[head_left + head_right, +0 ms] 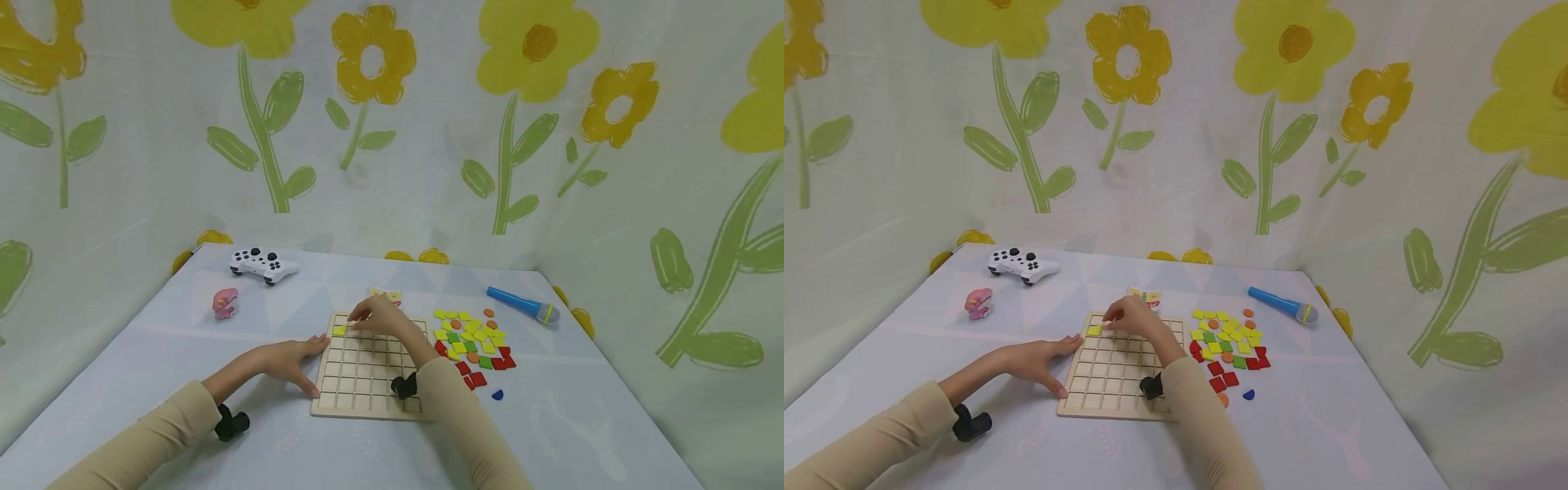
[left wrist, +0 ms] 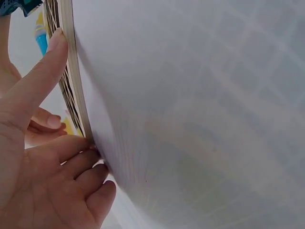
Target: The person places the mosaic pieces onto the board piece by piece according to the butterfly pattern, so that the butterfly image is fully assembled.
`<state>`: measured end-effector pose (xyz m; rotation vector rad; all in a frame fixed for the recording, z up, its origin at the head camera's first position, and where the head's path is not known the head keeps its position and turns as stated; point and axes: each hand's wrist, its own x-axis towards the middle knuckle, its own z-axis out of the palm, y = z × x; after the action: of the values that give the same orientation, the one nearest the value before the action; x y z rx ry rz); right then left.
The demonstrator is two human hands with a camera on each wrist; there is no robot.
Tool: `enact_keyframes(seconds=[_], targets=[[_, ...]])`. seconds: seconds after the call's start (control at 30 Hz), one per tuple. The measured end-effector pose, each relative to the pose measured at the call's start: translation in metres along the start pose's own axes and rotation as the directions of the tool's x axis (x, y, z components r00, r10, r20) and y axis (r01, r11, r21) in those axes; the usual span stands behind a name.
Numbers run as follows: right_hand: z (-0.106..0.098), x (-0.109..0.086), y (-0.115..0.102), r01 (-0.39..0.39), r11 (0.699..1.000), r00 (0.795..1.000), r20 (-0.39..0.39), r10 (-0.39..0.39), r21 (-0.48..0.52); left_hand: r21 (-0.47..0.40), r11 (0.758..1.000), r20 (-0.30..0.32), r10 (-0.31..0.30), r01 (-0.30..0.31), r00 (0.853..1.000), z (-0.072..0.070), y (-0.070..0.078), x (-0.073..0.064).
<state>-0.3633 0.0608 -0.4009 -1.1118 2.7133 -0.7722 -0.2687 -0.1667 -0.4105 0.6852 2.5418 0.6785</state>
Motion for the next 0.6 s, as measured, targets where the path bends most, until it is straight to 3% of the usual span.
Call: enact_keyframes(seconds=[0.13,0.27,0.6], targets=[[-0.012,-0.015,0.008,0.046,0.999,0.998,-0.033,-0.047,-0.017,-0.001,1.000,-0.005,0.000,0.000,1.000,0.001,0.000,0.000],[-0.026,-0.033,0.020,0.046,0.999,0.997,-0.067,-0.047,-0.017,0.007,1.000,-0.012,0.007,-0.007,1.000,0.001,0.000,0.000],[-0.054,-0.080,0.059,-0.063,0.997,0.994,-0.097,0.058,-0.045,0.012,0.999,-0.027,0.032,-0.032,0.999,0.001,0.001,-0.002]])
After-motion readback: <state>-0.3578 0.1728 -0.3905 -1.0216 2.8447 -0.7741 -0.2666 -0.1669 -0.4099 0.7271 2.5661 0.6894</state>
